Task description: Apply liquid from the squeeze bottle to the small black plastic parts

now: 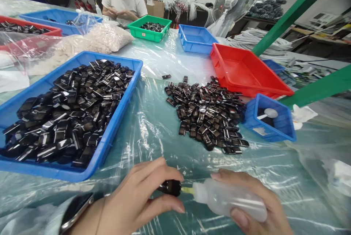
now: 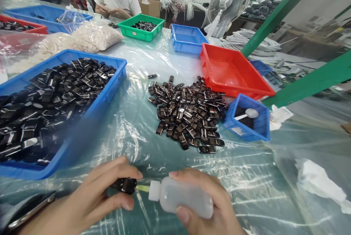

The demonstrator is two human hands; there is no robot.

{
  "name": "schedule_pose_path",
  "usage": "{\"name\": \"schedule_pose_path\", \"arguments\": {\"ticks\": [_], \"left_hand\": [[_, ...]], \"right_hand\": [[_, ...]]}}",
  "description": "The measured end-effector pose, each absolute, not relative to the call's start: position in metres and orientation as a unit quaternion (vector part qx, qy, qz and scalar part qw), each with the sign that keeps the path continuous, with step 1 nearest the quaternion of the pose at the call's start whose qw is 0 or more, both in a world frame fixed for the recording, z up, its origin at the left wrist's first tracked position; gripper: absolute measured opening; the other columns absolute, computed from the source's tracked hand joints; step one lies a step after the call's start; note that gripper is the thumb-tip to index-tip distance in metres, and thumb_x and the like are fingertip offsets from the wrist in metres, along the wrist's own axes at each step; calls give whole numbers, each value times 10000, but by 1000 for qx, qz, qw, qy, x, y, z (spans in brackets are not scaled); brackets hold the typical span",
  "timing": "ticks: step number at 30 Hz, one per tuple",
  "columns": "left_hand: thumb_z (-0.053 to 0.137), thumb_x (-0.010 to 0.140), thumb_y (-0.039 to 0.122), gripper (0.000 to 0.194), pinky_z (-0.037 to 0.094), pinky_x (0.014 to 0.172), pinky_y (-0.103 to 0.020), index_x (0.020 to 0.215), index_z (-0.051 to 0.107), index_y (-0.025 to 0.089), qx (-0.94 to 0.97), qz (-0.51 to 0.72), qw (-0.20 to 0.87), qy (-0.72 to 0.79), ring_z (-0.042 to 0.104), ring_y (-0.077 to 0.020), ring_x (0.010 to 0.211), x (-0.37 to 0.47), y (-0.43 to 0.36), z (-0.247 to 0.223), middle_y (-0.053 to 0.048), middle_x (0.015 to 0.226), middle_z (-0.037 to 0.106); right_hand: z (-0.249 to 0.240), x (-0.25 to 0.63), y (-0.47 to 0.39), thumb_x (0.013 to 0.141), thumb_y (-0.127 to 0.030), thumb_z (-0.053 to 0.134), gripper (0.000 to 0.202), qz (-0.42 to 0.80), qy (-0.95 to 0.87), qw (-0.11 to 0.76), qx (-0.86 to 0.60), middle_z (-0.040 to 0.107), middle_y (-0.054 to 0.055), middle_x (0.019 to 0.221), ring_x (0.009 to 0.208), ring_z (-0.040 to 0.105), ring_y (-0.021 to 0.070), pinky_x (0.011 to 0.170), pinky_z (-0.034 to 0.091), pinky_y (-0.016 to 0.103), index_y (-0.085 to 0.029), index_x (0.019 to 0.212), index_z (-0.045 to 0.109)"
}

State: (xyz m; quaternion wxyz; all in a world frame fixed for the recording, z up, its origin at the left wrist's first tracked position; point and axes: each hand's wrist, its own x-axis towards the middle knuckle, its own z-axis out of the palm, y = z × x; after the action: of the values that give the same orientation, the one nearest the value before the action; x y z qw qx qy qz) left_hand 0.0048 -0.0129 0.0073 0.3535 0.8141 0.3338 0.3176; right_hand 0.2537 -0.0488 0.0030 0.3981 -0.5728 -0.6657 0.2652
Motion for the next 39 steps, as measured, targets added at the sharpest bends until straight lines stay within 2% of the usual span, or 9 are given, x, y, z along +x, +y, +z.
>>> {"name": "schedule_pose_path", "arguments": {"ticks": [5,10,16,21,24,29,35,39], "left_hand": [[443,965,446,234,405,568,-228,1047,514,238,824,297,350,331,569,-142,629,3,-14,9,9,779,592],[454,966,433,218,403,585,-229,1075,481,247,835,293,338,320,550,-132,631,3,-15,4,18,803,587],[482,952,440,231,409,642,-229,1093,456,258,839,274,345,320,546,-136,673,0,-19,1,25,827,572],[541,943,380,241,405,728,-235,1152,446,307,829,243,374,337,529,-154,733,-5,-24,-4,25,866,548],[539,943,389,239,411,706,-234,1146,454,296,830,252,367,336,535,-149,708,-2,-23,-3,26,848,553],[449,975,422,226,422,580,-221,1032,497,209,837,318,317,312,558,-124,608,6,-17,4,24,761,583],[440,972,445,268,435,636,-222,1093,500,214,831,298,342,323,585,-131,716,4,-19,2,15,839,594],[392,987,459,292,428,573,-222,1027,504,192,834,317,322,318,580,-119,632,5,-19,4,22,777,596]], "right_hand": [[6,268,-43,795,-538,630,295,289,-722,340,-529,749,36,849,712,711,243,638,599,352,-428,1058,705],[5,264,-45,785,-589,611,295,284,-702,359,-545,751,27,842,709,705,249,663,596,381,-440,1015,718],[7,258,-46,789,-620,589,296,263,-713,361,-540,756,10,828,742,709,237,672,591,343,-468,1015,703],[6,253,-50,770,-693,542,355,245,-672,382,-585,748,25,831,796,692,261,732,566,395,-446,943,729],[6,252,-52,757,-707,542,381,251,-672,373,-589,748,32,834,803,690,264,743,559,396,-432,932,740],[8,253,-50,781,-676,546,363,232,-689,377,-574,754,24,817,784,700,241,728,566,356,-409,935,736],[9,253,-48,796,-662,535,314,220,-708,364,-564,756,-29,838,790,712,213,721,584,311,-465,990,686],[10,253,-49,800,-672,519,319,213,-713,348,-570,756,-30,834,768,712,226,714,594,347,-475,993,680]]}}
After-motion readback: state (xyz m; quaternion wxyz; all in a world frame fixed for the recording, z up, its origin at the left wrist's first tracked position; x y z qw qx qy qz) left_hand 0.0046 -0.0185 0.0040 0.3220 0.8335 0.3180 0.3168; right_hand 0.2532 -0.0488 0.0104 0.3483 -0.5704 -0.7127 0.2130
